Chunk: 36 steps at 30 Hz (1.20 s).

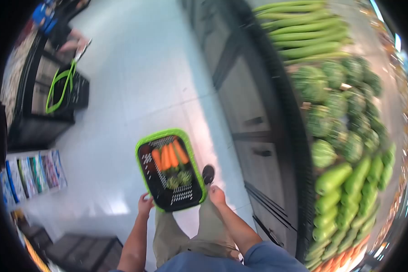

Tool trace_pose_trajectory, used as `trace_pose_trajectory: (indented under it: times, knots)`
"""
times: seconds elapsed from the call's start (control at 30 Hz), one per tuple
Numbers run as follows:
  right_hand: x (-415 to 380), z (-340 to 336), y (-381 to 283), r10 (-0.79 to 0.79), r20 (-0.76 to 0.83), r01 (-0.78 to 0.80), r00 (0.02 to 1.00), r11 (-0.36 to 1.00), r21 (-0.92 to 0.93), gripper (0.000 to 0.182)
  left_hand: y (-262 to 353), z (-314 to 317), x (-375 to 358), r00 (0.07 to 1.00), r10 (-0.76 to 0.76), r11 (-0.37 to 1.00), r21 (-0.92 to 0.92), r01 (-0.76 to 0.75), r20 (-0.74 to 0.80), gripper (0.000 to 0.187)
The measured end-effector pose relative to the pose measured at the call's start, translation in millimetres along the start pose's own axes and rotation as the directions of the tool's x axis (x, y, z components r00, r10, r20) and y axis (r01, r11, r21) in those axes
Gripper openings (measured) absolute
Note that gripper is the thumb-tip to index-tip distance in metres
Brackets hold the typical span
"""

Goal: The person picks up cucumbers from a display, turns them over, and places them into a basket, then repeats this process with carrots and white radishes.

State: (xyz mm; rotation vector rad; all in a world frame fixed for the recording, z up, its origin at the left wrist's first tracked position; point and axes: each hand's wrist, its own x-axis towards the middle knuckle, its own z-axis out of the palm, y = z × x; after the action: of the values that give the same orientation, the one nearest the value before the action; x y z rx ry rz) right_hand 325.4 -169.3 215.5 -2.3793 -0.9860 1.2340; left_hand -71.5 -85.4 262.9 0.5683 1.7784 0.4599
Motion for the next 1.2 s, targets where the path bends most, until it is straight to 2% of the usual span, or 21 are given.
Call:
trace_pose_trajectory:
  times: [0.03, 0.1, 0.13, 0.23, 0.3, 0.37, 0.43, 0.47, 0.53, 0.6, 0.67, 0.7, 0.73, 0.77, 0.8, 0.83, 0.9, 1.0, 1.03, 1.13, 1.2]
  knots:
    - [-6.0, -21.5, 6.8, 0.110, 0.035, -0.111, 0.993, 0.994, 0.021, 0.035, 2.4, -1.1, -7.6, 1.000, 0.025, 0.997, 0.072, -0.025, -0.003, 0.044]
    - [-8.7, -38.3, 60.5, 0.093, -0.008, -0.093, 0.996, 0.996, 0.006, 0.039, 2.4, 3.4, -17.8, 0.995, 0.083, 0.986, 0.138, -0.091, 0.063, 0.044]
    - [-31.1, -76.7, 42.7, 0.140, 0.047, -0.138, 0.989, 0.989, -0.052, 0.040, -0.4, 11.1, -20.9, 0.990, 0.091, 0.981, 0.161, -0.108, 0.106, 0.044]
    - [-94.3, -138.2, 48.3, 0.082, -0.035, -0.085, 0.996, 0.989, -0.122, 0.037, 45.7, 50.4, -50.9, 0.968, 0.061, 0.968, 0.221, -0.117, 0.244, 0.044]
    - [-127.6, -155.8, 76.3, 0.168, -0.143, -0.179, 0.975, 0.982, -0.067, 0.035, 73.5, 81.2, -72.9, 0.924, 0.102, 0.950, 0.239, -0.201, 0.370, 0.045]
    - [-170.9, -159.3, 94.9, 0.281, -0.223, -0.283, 0.933, 0.959, 0.023, 0.034, 88.8, 96.5, -93.9, 0.749, 0.267, 0.883, 0.157, -0.442, 0.606, 0.045]
    - [-219.0, -151.4, 107.5, 0.416, -0.329, -0.372, 0.848, 0.909, 0.191, 0.033, 96.5, 104.9, -104.9, 0.572, 0.368, 0.750, 0.129, -0.648, 0.733, 0.035]
    - [-242.7, -142.7, 114.1, 0.493, -0.381, -0.410, 0.782, 0.868, 0.280, 0.032, 104.7, 102.9, -118.6, 0.538, 0.368, 0.698, 0.156, -0.699, 0.758, 0.030]
    - [-263.0, -87.6, 159.3, 0.629, -0.348, -0.484, 0.695, 0.768, 0.421, 0.030, 117.4, 79.2, -152.9, 0.486, 0.378, 0.634, 0.162, -0.756, 0.788, 0.026]
    - [-320.2, -52.8, 135.6, 0.673, -0.179, -0.518, 0.717, 0.687, 0.509, 0.029, 114.4, 54.5, -161.3, 0.390, 0.455, 0.457, 0.166, -0.874, 0.800, 0.016]
    - [-349.4, 2.4, 137.3, 0.560, -0.036, -0.500, 0.828, 0.764, 0.407, 0.030, 87.0, 14.7, -140.8, 0.437, 0.457, 0.403, 0.258, -0.878, 0.774, 0.012]
    - [-370.4, 15.5, 114.7, 0.561, 0.001, -0.538, 0.828, 0.792, 0.288, 0.031, 57.3, -6.7, -100.7, 0.406, 0.448, 0.479, 0.170, -0.861, 0.797, 0.009]
    - [-388.3, 18.3, 97.1, 0.436, 0.090, -0.439, 0.895, 0.898, 0.017, 0.032, 19.7, -31.7, -50.3, 0.401, 0.389, 0.644, 0.066, -0.762, 0.829, 0.011]
    - [-407.4, 32.5, 92.5, 0.119, -0.130, -0.139, 0.984, 0.978, -0.159, 0.040, 16.1, -72.6, -52.0, 0.177, 0.457, 0.157, 0.117, -0.981, 0.871, 0.013]
    - [-412.6, 31.9, 90.9, 0.136, -0.012, -0.137, 0.991, 0.984, -0.117, 0.048, 9.9, -109.7, -53.3, 0.160, 0.446, 0.151, 0.102, -0.983, 0.881, 0.013]
    - [-418.0, 27.2, 89.7, 0.146, -0.024, -0.148, 0.989, 0.983, -0.106, 0.048, 1.1, -144.7, -54.4, 0.444, 0.039, 0.029, 0.443, -0.896, 0.895, 0.048]
    - [-428.5, 20.5, 86.7, 0.302, -0.138, -0.279, 0.943, 0.946, 0.165, 0.044, -0.1, -152.4, -64.7, 0.456, 0.014, 0.102, 0.452, -0.886, 0.890, 0.047]
    - [-438.3, 4.2, 88.6, 0.439, -0.186, -0.370, 0.879, 0.873, 0.317, 0.041, 2.0, -157.9, -81.3, 0.512, -0.044, 0.347, 0.494, -0.797, 0.858, 0.043]
    - [-430.8, 17.6, 105.3, 0.363, -0.333, -0.312, 0.870, 0.929, 0.198, 0.038, 2.2, -160.5, -87.5, 0.529, -0.068, 0.423, 0.504, -0.753, 0.846, 0.041]
    - [-440.0, 13.3, 107.7, 0.355, -0.243, -0.309, 0.903, 0.928, 0.207, 0.041, -1.7, -171.7, -108.9, 0.568, -0.155, 0.620, 0.527, -0.582, 0.808, 0.037]
    - [-456.6, 4.7, 98.0, 0.429, 0.005, -0.401, 0.903, 0.841, 0.363, 0.045, -9.9, -175.3, -126.1, 0.578, -0.222, 0.726, 0.529, -0.440, 0.785, 0.035]
